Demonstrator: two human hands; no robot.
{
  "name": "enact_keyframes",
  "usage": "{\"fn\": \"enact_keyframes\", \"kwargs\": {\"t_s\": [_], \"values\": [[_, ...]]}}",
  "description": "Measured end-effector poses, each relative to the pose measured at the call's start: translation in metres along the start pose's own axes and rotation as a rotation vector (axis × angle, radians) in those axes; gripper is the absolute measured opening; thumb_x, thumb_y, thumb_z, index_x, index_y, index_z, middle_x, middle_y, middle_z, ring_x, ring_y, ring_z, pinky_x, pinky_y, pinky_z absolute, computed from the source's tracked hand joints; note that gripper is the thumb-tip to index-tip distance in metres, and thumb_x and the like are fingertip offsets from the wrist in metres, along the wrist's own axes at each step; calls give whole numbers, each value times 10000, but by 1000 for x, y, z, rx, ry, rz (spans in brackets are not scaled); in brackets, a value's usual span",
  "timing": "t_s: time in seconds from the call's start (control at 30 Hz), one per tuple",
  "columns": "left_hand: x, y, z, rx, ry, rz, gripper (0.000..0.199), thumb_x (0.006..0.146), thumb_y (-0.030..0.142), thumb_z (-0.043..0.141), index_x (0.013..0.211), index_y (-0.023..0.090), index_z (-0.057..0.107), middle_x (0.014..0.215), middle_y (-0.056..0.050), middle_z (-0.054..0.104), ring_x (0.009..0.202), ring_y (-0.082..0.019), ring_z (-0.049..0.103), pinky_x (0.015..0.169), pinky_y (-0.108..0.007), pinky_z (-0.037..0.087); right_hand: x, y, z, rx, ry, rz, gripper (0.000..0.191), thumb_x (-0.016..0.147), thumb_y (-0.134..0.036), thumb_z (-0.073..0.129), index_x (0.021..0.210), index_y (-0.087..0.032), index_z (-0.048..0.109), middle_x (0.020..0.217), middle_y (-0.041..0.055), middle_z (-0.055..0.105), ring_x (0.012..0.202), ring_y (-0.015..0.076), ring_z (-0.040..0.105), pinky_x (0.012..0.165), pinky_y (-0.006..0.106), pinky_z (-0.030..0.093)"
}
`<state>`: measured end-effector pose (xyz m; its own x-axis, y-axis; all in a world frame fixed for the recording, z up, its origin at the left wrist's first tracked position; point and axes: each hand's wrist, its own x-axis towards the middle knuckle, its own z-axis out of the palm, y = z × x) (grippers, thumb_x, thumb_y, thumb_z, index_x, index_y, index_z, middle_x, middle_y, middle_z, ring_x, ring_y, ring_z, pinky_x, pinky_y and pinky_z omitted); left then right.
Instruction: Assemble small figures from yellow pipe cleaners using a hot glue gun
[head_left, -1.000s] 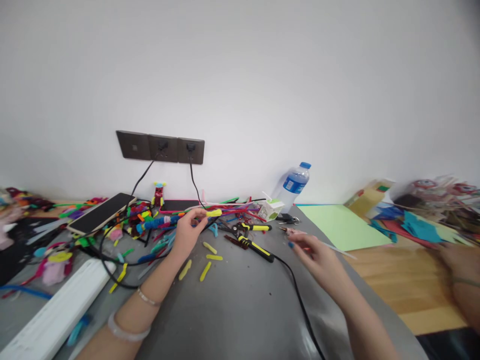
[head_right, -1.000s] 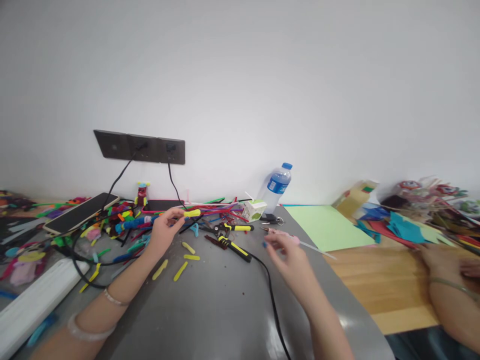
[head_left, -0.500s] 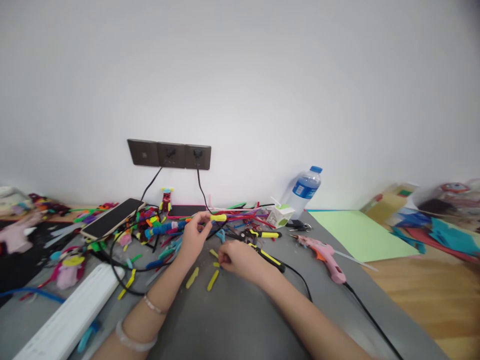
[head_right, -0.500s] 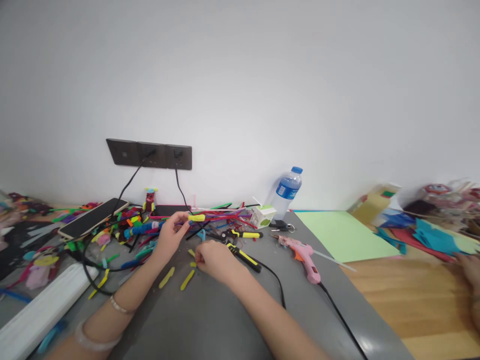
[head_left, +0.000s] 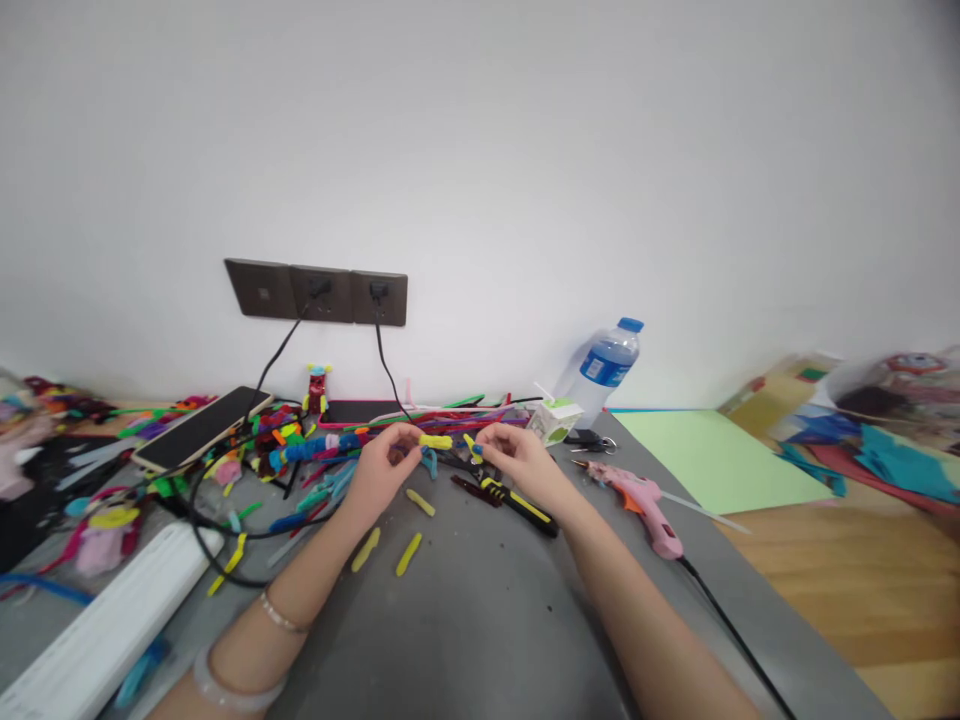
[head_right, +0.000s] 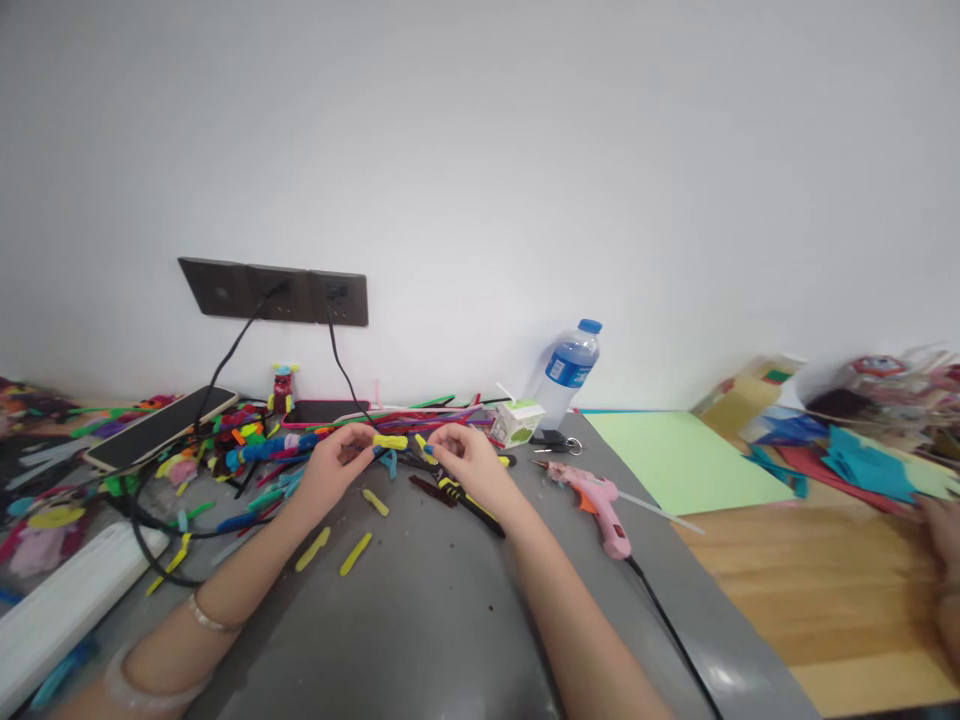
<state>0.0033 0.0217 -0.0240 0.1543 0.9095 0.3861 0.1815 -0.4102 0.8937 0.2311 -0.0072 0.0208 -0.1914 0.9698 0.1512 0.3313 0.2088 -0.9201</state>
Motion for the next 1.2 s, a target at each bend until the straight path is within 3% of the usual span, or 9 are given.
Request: {"fn": "enact_keyframes", "kwargs": {"t_s": [0.17,0.37,0.97,1.2], "values": [[-6,8,4,-2,-126,-2,134,781,194,635,899,179,697,854,-54,728,784,-188,681,691,-279,543,5,6,13,132,86,-25,322,783,-487,645,810,-173,579,658,-18,558,591,119,479,562,235,376],[-5,7,4,-62,-173,-51,153,782,220,639,915,169,694,863,-63,724,793,-189,681,711,-288,544,2,5,19,96,3,-20,257,795,-427,608,798,-171,586,591,-62,419,540,102,354,530,230,285],[-5,14,6,-106,-234,-108,216,798,312,639,914,136,688,847,-75,717,766,-186,660,701,-286,524,1,6,22,93,-38,20,215,777,-396,619,781,-184,584,694,-1,581,644,147,518,607,259,408],[-5,17,5,-108,-233,-130,220,798,320,640,907,133,682,849,-77,710,774,-188,657,714,-289,517,0,4,24,75,-36,37,212,770,-392,606,776,-181,580,658,-13,545,593,133,469,567,251,370]]}}
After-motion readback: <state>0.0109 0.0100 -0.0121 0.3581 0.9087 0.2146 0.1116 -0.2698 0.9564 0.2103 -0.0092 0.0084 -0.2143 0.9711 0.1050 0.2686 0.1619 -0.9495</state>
